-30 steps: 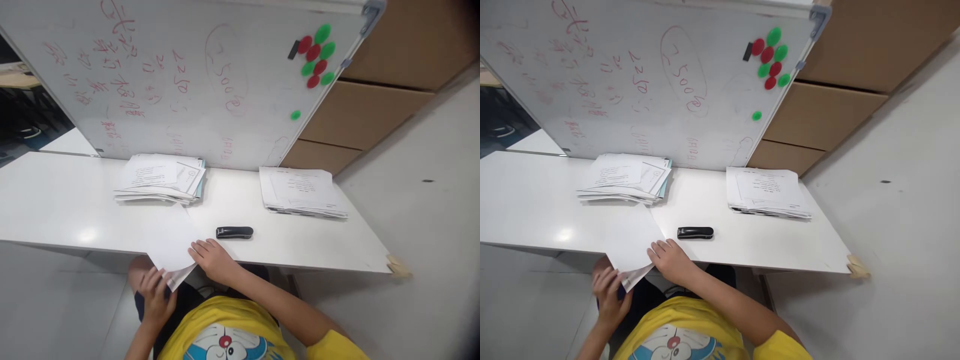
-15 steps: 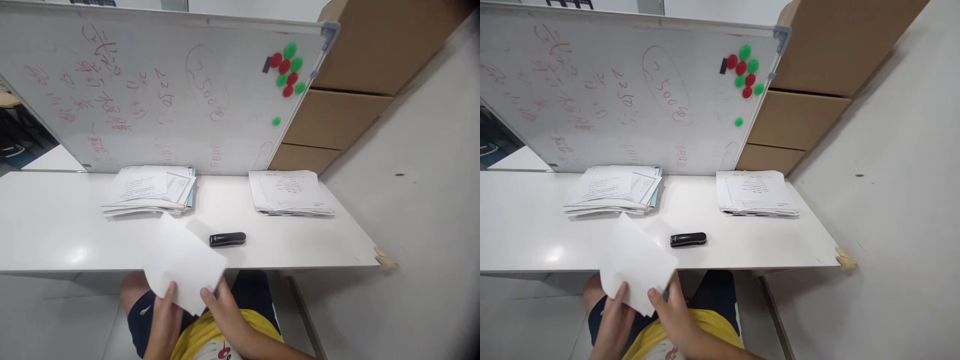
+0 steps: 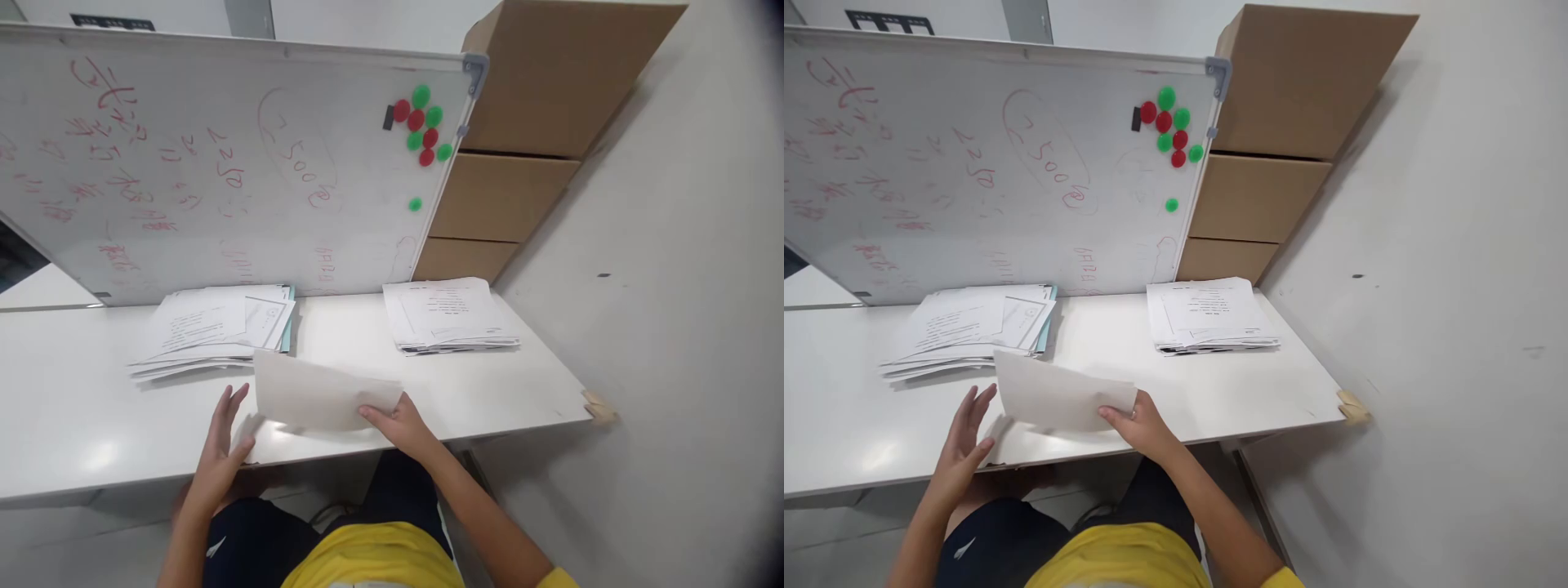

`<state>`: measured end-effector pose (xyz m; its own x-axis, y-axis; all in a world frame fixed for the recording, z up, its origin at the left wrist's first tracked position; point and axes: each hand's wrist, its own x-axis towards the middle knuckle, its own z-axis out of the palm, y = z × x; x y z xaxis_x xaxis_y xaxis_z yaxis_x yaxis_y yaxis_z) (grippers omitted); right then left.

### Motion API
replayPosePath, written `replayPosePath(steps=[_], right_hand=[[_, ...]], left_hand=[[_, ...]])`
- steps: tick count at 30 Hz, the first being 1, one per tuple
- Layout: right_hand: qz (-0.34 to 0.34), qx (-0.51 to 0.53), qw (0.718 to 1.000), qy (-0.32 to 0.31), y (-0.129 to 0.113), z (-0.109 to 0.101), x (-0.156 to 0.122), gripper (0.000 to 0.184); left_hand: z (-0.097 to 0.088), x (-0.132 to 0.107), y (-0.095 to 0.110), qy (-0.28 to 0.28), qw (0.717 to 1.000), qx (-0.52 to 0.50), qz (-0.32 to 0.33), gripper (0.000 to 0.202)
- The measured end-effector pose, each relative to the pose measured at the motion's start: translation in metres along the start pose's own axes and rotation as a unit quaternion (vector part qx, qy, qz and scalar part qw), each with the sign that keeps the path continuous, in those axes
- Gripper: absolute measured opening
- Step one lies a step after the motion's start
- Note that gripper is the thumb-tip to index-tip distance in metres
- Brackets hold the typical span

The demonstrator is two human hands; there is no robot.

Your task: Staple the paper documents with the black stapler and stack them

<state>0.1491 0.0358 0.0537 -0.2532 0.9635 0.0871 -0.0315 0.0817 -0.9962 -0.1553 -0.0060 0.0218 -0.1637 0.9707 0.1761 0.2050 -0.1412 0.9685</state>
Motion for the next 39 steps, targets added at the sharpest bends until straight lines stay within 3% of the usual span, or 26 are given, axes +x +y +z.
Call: replayPosePath(steps=[4, 10, 15, 20, 25, 30, 32, 36, 39], right_hand=[[0.022, 0.001, 1.000, -0.015, 0.023, -0.003, 0.001, 0.033], [0.028, 0.018, 0.999, -0.004, 0.035, -0.016, -0.009, 0.031], [0.033, 0.038, 0.998, 0.044, 0.039, -0.032, -0.014, 0.036], [0.062, 0.035, 0.996, 0.059, 0.042, -0.049, -0.019, 0.040], [0.076, 0.054, 0.994, 0.048, 0.041, -0.060, -0.026, 0.037], [0.056, 0.007, 0.992, 0.111, 0.023, -0.073, -0.041, 0.034], [0.083, -0.023, 0.987, 0.134, 0.015, -0.084, -0.053, 0.036], [0.157, -0.038, 0.958, 0.237, 0.005, -0.125, -0.075, 0.044], [0.190, -0.051, 0.951, 0.238, 0.011, -0.157, -0.072, 0.043]], left_hand=[[0.013, 0.009, -0.013, -0.024, 0.999, 0.008, -0.043, 0.073], [0.032, 0.001, -0.022, 0.000, 0.999, -0.046, -0.019, 0.029], [0.057, -0.007, -0.020, 0.021, 0.990, -0.137, -0.041, 0.053], [0.077, -0.007, -0.012, -0.038, 0.998, -0.001, -0.051, 0.051], [0.090, 0.002, -0.005, -0.043, 0.998, 0.039, -0.031, 0.055], [0.104, 0.002, 0.005, -0.152, 0.987, 0.035, 0.040, 0.026], [0.110, -0.004, 0.014, -0.183, 0.981, 0.036, 0.056, 0.027], [0.119, -0.009, 0.037, -0.164, 0.982, 0.066, 0.062, 0.027], [0.131, 0.009, 0.043, -0.176, 0.954, 0.187, 0.156, 0.028]])
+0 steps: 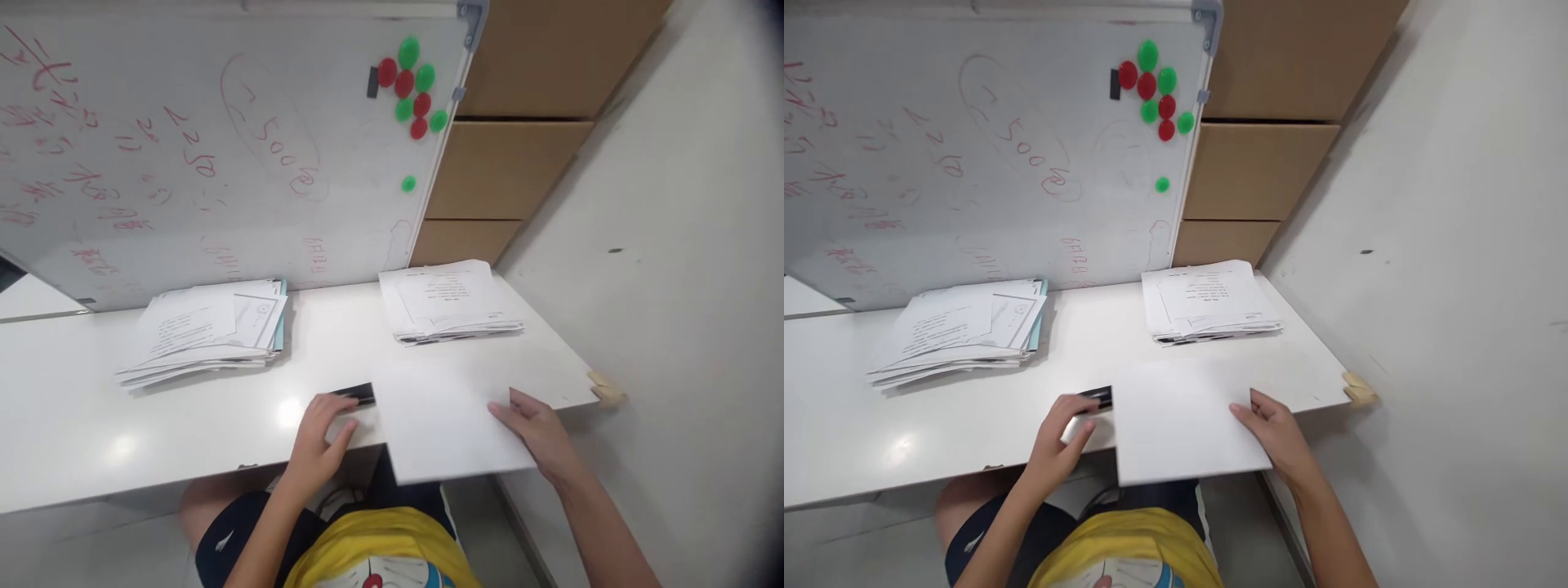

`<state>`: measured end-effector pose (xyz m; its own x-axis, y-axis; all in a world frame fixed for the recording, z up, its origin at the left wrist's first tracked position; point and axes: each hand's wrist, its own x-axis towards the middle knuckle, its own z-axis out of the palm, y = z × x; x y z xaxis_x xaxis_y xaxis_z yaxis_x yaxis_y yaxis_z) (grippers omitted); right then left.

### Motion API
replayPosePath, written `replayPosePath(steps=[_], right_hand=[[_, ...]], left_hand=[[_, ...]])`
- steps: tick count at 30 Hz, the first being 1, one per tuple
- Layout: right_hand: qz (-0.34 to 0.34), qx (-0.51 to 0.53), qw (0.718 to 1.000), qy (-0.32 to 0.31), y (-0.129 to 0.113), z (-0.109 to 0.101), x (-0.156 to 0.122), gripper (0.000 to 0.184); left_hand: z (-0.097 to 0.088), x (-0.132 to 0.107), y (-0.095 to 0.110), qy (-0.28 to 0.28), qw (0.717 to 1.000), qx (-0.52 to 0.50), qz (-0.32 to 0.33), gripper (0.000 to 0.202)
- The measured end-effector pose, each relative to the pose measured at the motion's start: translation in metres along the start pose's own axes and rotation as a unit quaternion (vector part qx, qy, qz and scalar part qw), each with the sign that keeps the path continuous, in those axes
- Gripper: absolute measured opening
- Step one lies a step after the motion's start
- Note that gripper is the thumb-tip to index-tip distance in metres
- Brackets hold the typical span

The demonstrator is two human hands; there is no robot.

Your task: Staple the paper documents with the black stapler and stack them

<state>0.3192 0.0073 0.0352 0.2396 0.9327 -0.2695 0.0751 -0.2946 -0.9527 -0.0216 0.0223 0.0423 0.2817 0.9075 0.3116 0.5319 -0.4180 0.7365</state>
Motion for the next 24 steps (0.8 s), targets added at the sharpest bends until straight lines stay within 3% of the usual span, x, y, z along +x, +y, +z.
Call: replayPosePath(steps=[3, 6, 10, 15, 24], right_hand=[[0.025, -0.014, 0.999, -0.037, 0.008, -0.004, 0.023, 0.044], [0.047, -0.020, 0.996, -0.068, 0.014, 0.000, 0.034, 0.044], [0.056, -0.026, 0.995, -0.081, 0.019, -0.002, 0.036, 0.045], [0.056, -0.019, 0.994, -0.097, 0.022, -0.008, 0.037, 0.046], [0.061, 0.005, 0.989, -0.136, 0.007, 0.010, 0.034, 0.043]], left_hand=[[0.010, 0.026, -0.015, -0.049, 0.981, 0.176, 0.062, 0.042], [0.019, 0.040, -0.032, -0.080, 0.960, 0.253, 0.089, 0.039], [0.021, 0.039, -0.041, -0.067, 0.956, 0.257, 0.124, 0.037], [0.021, 0.037, -0.042, -0.038, 0.963, 0.239, 0.117, 0.039], [0.019, 0.040, -0.040, -0.077, 0.947, 0.277, 0.144, 0.042]])
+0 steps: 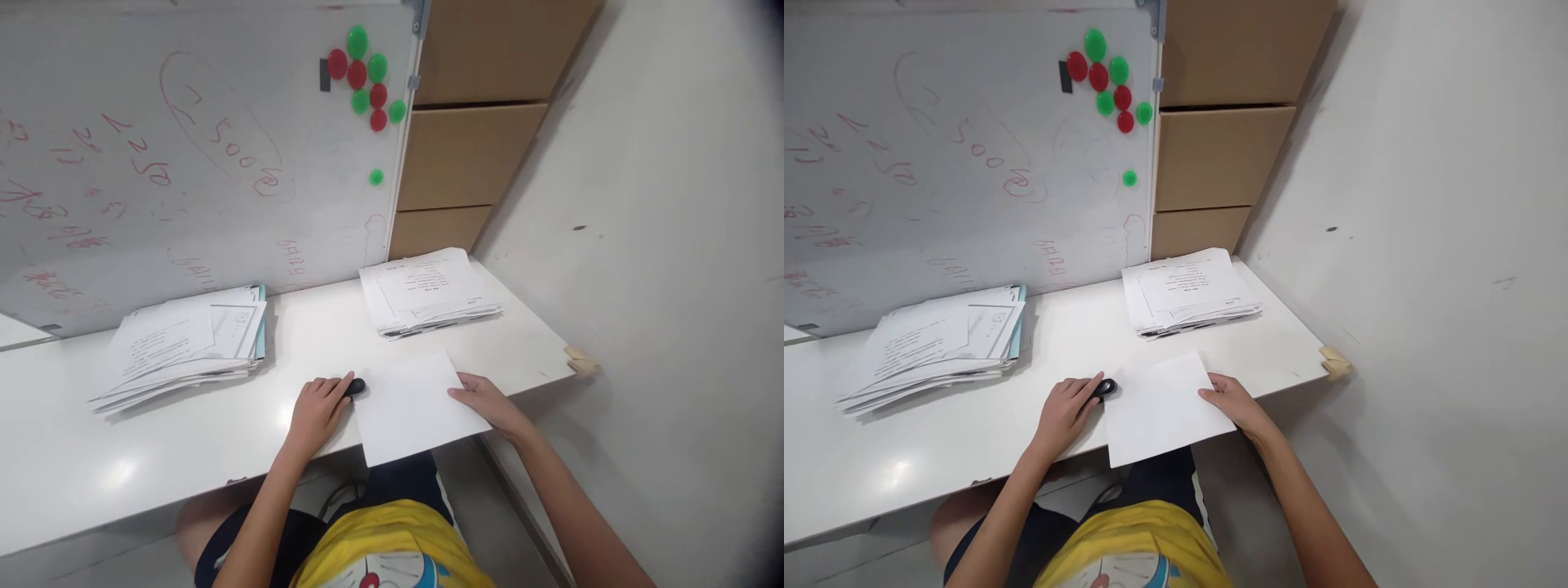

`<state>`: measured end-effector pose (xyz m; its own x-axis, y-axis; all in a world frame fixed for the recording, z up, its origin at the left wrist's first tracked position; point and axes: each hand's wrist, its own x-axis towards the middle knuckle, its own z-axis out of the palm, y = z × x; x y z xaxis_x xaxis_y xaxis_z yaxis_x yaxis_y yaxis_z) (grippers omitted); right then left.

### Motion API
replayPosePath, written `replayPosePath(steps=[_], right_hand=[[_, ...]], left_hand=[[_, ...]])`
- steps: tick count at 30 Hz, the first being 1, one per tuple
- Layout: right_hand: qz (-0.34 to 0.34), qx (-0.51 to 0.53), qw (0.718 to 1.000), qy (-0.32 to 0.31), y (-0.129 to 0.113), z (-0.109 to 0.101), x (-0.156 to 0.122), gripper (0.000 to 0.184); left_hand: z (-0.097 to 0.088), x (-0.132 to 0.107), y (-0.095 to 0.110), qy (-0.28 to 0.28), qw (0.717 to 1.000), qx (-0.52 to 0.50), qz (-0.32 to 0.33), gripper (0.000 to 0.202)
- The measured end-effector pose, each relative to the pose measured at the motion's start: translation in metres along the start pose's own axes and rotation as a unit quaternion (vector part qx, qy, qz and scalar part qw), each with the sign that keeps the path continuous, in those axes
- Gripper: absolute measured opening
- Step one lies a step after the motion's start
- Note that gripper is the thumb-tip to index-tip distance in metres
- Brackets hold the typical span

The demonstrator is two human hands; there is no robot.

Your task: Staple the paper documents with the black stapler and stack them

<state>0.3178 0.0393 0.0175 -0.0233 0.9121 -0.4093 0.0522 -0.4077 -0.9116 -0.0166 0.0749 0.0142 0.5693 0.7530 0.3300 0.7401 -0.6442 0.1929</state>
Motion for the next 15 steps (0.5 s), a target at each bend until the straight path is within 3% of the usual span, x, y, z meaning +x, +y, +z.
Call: replayPosePath(steps=[6, 11, 15], right_hand=[[-0.004, 0.017, 1.000, -0.006, -0.004, 0.001, -0.003, 0.044], [-0.003, -0.005, 1.000, -0.021, -0.013, 0.004, 0.011, 0.037], [-0.027, -0.043, 0.998, -0.040, -0.029, 0.000, 0.021, 0.033]], left_hand=[[0.000, 0.002, 0.004, -0.042, 0.998, 0.031, 0.020, 0.041], [0.005, 0.001, 0.010, -0.024, 0.996, 0.081, 0.026, 0.056], [0.004, -0.003, 0.012, -0.010, 0.998, 0.062, 0.011, 0.056]])
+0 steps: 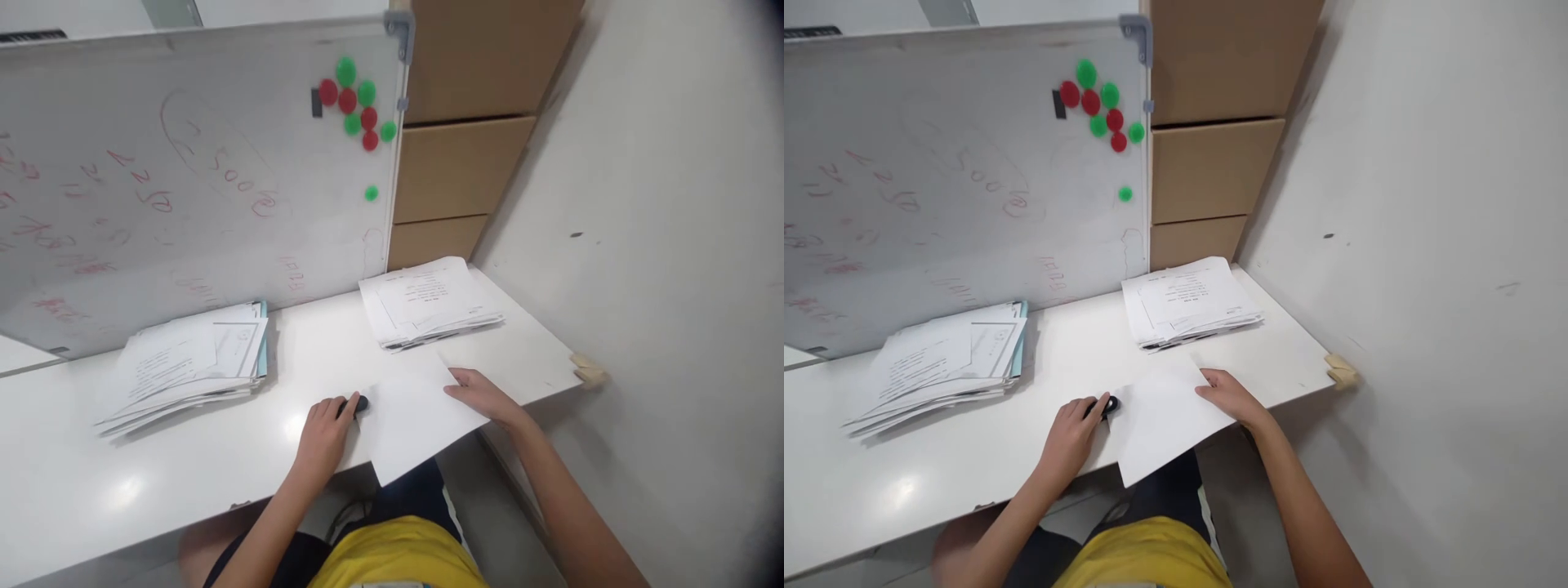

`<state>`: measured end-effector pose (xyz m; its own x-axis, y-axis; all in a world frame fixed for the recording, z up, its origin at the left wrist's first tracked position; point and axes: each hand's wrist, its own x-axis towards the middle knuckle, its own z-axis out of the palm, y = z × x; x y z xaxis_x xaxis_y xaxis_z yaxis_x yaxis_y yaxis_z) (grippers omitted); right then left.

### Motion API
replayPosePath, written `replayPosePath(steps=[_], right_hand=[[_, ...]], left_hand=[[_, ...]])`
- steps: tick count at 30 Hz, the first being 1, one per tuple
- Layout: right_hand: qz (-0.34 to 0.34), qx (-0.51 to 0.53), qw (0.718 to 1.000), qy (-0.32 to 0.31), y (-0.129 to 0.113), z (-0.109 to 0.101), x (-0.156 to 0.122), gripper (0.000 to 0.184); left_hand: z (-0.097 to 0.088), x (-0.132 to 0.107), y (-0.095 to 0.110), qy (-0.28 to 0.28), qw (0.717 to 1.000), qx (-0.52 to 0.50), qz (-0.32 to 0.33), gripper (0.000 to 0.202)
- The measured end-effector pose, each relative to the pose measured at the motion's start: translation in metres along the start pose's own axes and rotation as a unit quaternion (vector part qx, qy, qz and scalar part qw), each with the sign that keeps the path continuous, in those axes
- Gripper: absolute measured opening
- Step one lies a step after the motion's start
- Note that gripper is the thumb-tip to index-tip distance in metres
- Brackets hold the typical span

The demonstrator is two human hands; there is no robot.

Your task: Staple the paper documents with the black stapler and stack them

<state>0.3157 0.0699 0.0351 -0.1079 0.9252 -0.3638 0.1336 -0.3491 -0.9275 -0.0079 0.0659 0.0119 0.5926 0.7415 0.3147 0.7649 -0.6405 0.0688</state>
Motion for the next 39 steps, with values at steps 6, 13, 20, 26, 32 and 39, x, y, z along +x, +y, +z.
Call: replayPosePath(steps=[6, 13, 20, 26, 32, 39], right_hand=[[-0.060, -0.048, 0.995, 0.065, -0.030, -0.069, 0.019, 0.034], [-0.111, -0.297, 0.911, 0.263, -0.067, -0.122, 0.127, 0.032], [-0.170, -0.424, 0.810, 0.367, -0.068, -0.075, 0.158, 0.059], [-0.366, -0.393, 0.767, 0.351, -0.057, 0.024, 0.116, 0.046], [-0.411, -0.305, 0.821, 0.252, -0.019, 0.097, 0.084, 0.037], [-0.333, -0.186, 0.879, 0.287, 0.018, 0.100, 0.083, 0.033]], left_hand=[[-0.016, -0.007, -0.005, 0.051, 0.994, -0.076, -0.058, 0.054], [-0.068, -0.033, -0.113, 0.153, 0.954, 0.042, -0.253, 0.056], [-0.067, -0.048, -0.180, 0.076, 0.929, 0.108, -0.346, 0.067], [-0.072, -0.042, -0.166, 0.069, 0.940, 0.156, -0.296, 0.034], [-0.072, -0.028, -0.155, 0.069, 0.940, 0.165, -0.289, 0.030], [-0.070, -0.008, -0.137, -0.015, 0.937, 0.199, -0.287, 0.024]])
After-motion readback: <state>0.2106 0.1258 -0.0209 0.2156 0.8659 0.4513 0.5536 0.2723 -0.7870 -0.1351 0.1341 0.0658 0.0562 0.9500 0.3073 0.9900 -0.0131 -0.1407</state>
